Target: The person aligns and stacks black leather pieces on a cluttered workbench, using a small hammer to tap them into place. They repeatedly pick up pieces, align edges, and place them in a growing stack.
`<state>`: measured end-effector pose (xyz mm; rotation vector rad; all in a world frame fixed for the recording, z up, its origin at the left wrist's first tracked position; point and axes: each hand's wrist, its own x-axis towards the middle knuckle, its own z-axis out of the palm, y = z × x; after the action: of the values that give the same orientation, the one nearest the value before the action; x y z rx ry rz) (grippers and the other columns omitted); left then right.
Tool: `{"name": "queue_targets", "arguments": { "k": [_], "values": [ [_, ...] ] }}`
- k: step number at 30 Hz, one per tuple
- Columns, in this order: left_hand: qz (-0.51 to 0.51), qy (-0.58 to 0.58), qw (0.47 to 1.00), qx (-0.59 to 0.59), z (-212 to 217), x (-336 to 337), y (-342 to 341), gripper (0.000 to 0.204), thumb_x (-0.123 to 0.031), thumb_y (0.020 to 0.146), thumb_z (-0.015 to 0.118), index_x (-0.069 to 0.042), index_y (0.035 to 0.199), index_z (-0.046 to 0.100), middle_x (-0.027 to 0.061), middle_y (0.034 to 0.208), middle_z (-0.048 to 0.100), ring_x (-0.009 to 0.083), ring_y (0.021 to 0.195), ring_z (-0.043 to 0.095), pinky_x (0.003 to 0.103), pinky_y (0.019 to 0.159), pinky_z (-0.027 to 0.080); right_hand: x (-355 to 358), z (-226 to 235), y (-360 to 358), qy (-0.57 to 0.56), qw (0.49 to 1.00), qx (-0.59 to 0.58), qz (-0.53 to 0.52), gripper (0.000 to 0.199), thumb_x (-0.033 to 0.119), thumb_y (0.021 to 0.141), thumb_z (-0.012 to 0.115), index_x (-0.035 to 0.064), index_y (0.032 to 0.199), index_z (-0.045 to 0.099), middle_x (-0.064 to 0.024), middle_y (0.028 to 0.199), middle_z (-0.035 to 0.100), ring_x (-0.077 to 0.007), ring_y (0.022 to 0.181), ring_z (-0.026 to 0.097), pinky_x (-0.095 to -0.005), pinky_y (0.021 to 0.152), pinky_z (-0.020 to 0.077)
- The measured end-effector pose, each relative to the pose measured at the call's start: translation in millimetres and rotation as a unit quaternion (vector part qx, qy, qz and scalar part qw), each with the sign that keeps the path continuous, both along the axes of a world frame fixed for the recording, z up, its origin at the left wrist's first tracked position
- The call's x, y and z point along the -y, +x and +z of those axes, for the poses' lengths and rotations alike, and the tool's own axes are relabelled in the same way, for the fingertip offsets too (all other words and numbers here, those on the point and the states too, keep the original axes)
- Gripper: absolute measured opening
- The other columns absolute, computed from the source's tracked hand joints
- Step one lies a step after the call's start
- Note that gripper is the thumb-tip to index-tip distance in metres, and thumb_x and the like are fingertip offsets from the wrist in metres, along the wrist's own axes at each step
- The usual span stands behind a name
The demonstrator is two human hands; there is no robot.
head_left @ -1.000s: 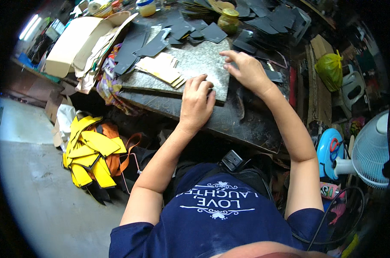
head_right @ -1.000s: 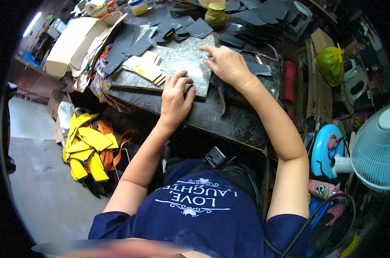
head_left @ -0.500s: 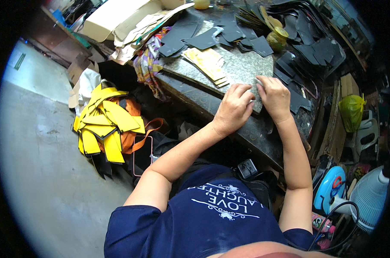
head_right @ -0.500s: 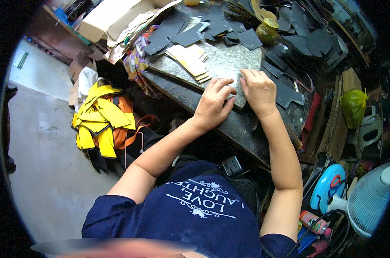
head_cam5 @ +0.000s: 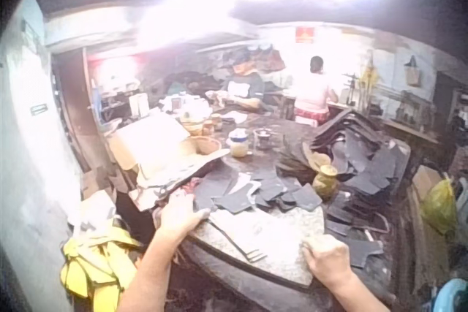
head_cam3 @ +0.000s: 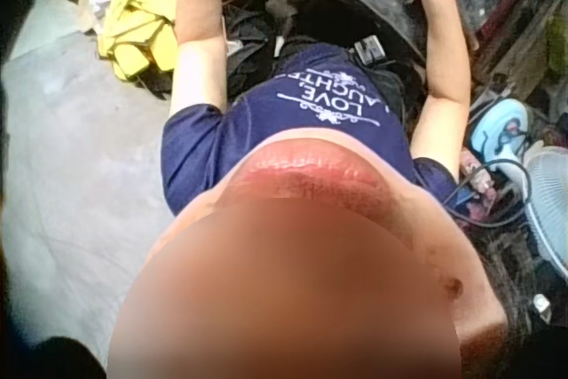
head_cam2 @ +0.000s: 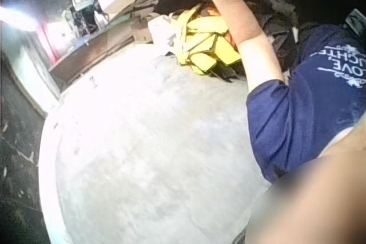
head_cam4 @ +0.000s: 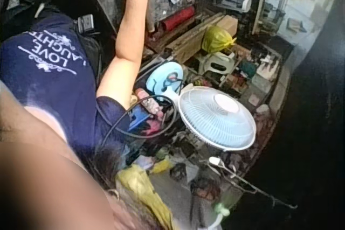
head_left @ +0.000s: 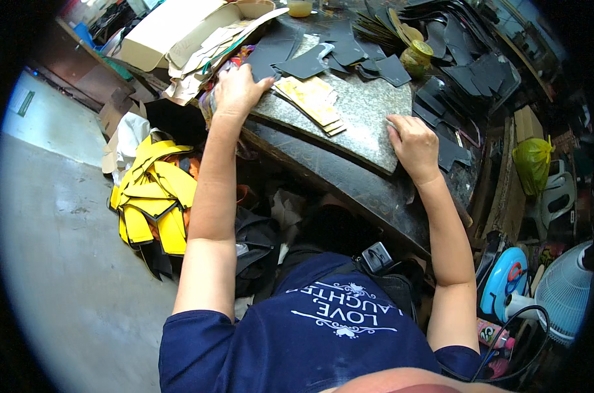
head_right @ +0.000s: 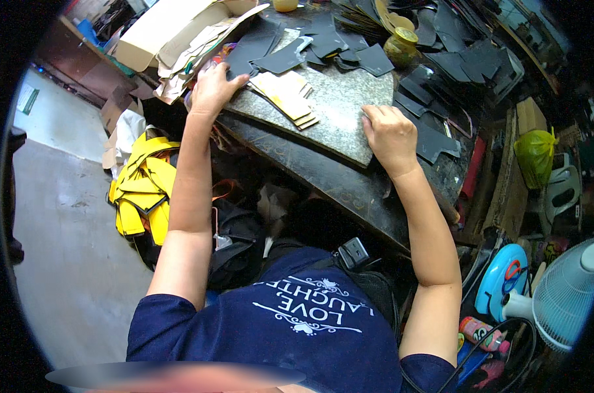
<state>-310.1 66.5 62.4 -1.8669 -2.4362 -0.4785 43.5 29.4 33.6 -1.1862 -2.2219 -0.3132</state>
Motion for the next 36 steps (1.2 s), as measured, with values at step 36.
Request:
{"name": "queue_targets", "arguments": {
  "k": [36],
  "values": [
    [-0.458,0.273,0.802,0.27,-23,139,180,0.037,-0.015,0.071,0.081,-0.005,0.102,0.063,0.0194,0.118,0.056,0.0372,0.102,0.059,0.042,0.087,0.052,88,17,33,-0.33,0.689,-0.646,-0.016,0.013,0.006,0.093,0.066,0.0036,0.083,0.058,-0.0069,0.086,0.069,-0.0135,0.075,0.067,-0.0267,0.069,0.0551]
  ]
}}
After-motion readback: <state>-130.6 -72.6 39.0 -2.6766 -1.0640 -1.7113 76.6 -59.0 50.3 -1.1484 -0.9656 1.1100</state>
